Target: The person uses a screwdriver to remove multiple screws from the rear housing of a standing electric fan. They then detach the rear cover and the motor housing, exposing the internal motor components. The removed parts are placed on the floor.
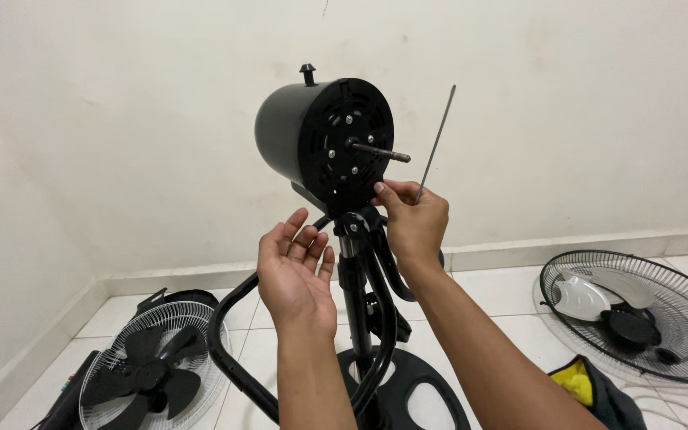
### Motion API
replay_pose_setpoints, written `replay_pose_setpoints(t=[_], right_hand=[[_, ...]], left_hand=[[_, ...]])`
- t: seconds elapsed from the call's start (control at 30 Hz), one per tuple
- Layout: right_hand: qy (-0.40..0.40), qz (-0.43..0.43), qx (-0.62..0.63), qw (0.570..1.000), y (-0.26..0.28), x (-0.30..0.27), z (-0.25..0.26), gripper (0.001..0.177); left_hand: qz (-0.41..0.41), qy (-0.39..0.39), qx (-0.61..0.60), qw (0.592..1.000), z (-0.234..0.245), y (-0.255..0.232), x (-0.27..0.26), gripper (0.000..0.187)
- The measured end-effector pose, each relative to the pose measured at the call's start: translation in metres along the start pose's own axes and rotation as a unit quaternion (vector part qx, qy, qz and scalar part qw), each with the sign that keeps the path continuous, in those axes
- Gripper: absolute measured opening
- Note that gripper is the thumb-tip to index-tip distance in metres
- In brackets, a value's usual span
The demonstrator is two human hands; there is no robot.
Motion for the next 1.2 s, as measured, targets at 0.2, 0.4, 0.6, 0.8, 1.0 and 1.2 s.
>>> replay_pose_setpoints(t=[0.2, 0.4, 0.6, 0.8, 1.0, 1.2], right_hand=[[-0.034, 0.056, -0.067, 0.996, -0.002, -0.001, 0.008, 0.014], [-0.067, -0.071, 0.102, 0.99, -0.076, 0.019, 0.096, 0.016], [-0.231, -0.148, -0.213, 0.938, -0.23, 0.016, 0.227, 0.02], [-0.259, -0.387, -0.344, 0.815, -0.371, -0.055, 0.357, 0.019], [-0.216, -0.426, -0.318, 0.819, -0.45, -0.084, 0.37, 0.023], [-0.299, -0.454, -0.229, 0.807, -0.466, -0.086, 0.363, 0.027]], left_hand=[[-0.169, -0.045, 0.079, 0.981, 0.004, -0.005, 0.0, 0.027], [-0.21, 0.135, 0.134, 0.959, -0.004, 0.016, -0.021, 0.025], [-0.093, 0.26, 0.386, 0.88, -0.007, 0.095, -0.075, 0.027], [0.036, 0.341, 0.543, 0.767, 0.021, 0.191, -0.091, 0.03], [0.136, 0.378, 0.617, 0.676, 0.043, 0.256, -0.099, 0.033], [0.092, 0.378, 0.625, 0.677, 0.023, 0.242, -0.102, 0.035]])
Point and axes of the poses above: each hand's wrist, its own x-axis towards the middle knuckle, its own z-axis out of the back of the hand, y = z × x, the point moved 1 cm from there along x, towards the middle knuckle, and after that the axes turned 10 degrees about -z, right-handed, at the moved point
